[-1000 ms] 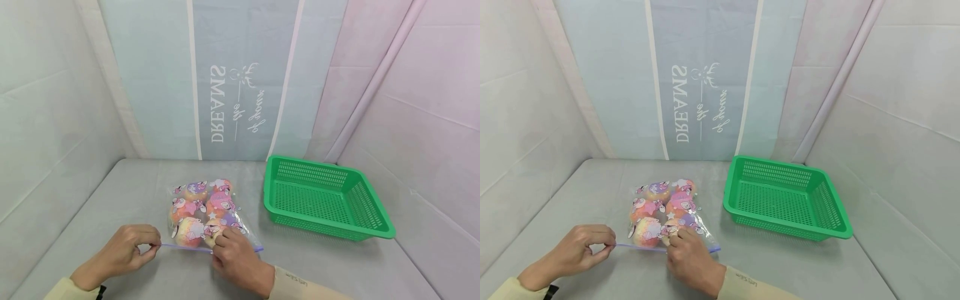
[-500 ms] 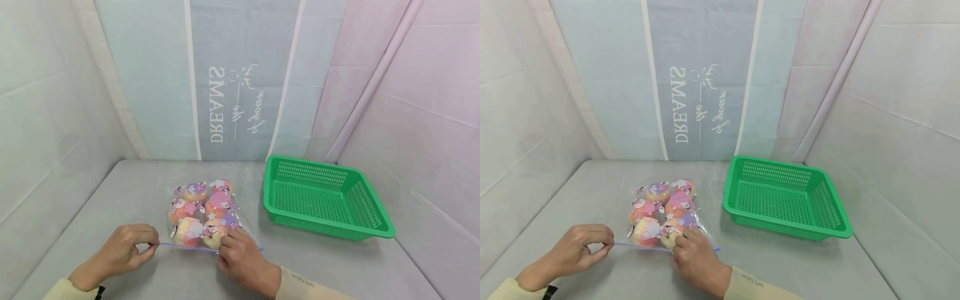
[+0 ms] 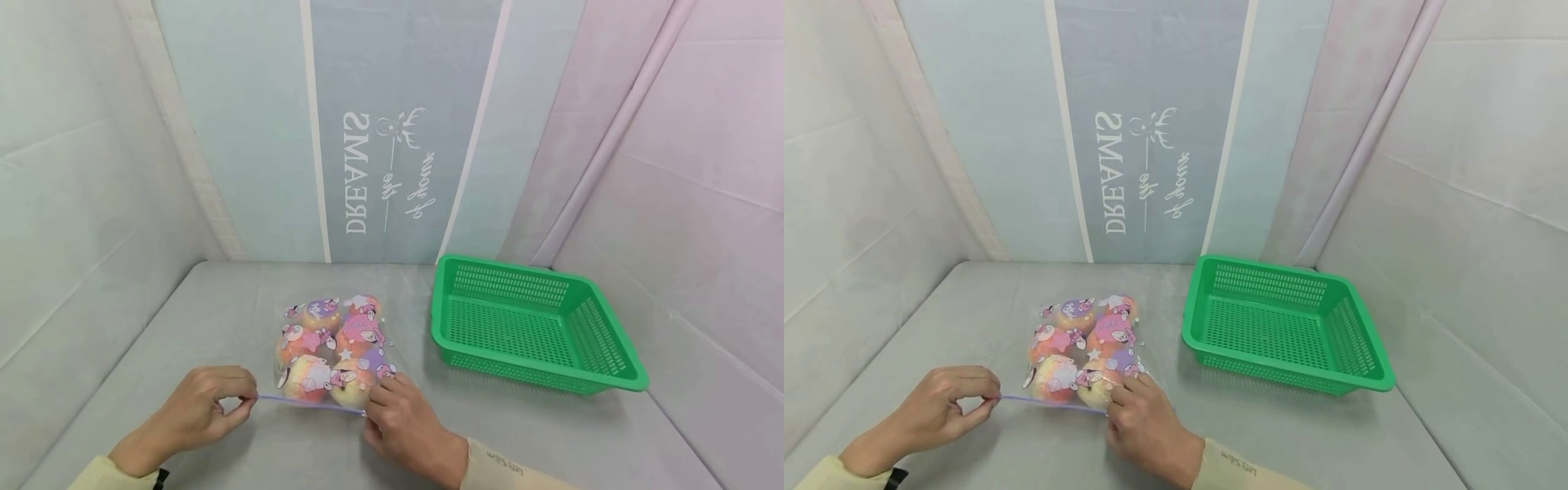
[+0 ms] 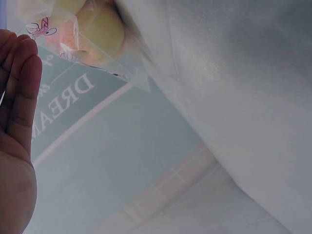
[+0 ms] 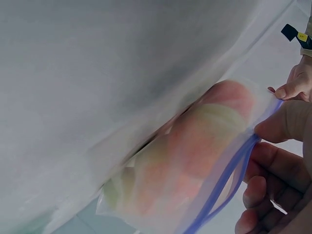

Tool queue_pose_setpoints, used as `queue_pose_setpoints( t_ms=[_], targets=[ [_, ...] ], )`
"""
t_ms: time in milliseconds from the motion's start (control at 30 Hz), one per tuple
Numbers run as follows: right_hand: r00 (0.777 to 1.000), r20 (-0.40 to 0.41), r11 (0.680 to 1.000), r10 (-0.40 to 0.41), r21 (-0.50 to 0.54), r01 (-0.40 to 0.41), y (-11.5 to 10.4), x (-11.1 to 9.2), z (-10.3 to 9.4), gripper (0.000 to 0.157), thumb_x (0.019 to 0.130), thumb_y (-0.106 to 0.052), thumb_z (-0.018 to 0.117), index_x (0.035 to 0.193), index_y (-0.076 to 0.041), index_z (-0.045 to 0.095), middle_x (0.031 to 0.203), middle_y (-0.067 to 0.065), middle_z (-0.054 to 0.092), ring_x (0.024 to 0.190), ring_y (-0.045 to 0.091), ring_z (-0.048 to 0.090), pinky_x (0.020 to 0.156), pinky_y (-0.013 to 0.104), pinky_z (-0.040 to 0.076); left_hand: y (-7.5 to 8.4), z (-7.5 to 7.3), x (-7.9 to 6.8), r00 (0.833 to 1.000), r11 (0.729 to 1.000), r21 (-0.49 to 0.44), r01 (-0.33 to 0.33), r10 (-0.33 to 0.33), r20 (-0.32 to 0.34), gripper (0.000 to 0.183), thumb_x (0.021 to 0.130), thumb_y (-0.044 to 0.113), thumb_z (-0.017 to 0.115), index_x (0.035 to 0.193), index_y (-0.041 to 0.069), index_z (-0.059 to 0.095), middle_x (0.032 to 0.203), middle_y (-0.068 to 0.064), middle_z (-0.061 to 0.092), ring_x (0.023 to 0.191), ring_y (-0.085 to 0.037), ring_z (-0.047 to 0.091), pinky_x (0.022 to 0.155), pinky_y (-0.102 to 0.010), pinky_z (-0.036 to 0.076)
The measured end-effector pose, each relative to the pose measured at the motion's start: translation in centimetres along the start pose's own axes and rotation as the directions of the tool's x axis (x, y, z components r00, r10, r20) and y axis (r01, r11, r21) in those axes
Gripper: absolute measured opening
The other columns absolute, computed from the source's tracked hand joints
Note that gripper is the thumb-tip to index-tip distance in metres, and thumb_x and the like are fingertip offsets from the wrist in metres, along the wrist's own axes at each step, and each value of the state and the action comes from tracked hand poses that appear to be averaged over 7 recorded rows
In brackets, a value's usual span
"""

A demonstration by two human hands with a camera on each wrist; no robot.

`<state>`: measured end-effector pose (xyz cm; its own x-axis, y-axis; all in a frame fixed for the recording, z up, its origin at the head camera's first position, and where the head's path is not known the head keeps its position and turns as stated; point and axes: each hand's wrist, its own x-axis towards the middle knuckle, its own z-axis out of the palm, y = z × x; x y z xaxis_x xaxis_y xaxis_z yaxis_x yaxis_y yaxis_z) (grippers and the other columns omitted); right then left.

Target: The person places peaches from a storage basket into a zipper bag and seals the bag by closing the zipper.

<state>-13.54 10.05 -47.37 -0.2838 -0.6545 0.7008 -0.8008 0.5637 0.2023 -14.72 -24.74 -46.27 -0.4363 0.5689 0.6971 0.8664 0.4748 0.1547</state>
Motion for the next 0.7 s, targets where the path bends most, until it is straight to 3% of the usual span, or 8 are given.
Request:
queue_pose_setpoints(
  t_ms=[200,700],
  targets=[
    [0.998,-0.051,0.999,-0.029,-0.018,0.029,0.3,-0.3,-0.2,0.025,0.058,-0.007,0.075,0.056,-0.019,0.053,0.063,-0.010,0.045,0.060,0.012,0.040,0.060,0.023,0.030,-0.1,0.0,-0.3,1.000,1.000,0.010,0.009,-0.009,-0.007,0.038,0.068,-0.007,0.074,0.078,0.028,0.065,0.081,0.020,0.064,0.071,0.006,0.058,0.062,-0.012,0.049],
    [0.995,-0.083,0.999,-0.047,-0.023,0.045,1.5,-1.7,-0.8,0.025,0.057,-0.007,0.075,0.056,-0.019,0.054,0.062,-0.010,0.043,0.060,0.012,0.037,0.061,0.024,0.031,-0.4,0.1,-0.6,1.000,1.000,0.012,0.000,0.000,-0.030,0.034,0.068,-0.007,0.073,0.077,0.025,0.065,0.081,0.019,0.063,0.071,0.006,0.057,0.063,-0.012,0.048]
  ],
)
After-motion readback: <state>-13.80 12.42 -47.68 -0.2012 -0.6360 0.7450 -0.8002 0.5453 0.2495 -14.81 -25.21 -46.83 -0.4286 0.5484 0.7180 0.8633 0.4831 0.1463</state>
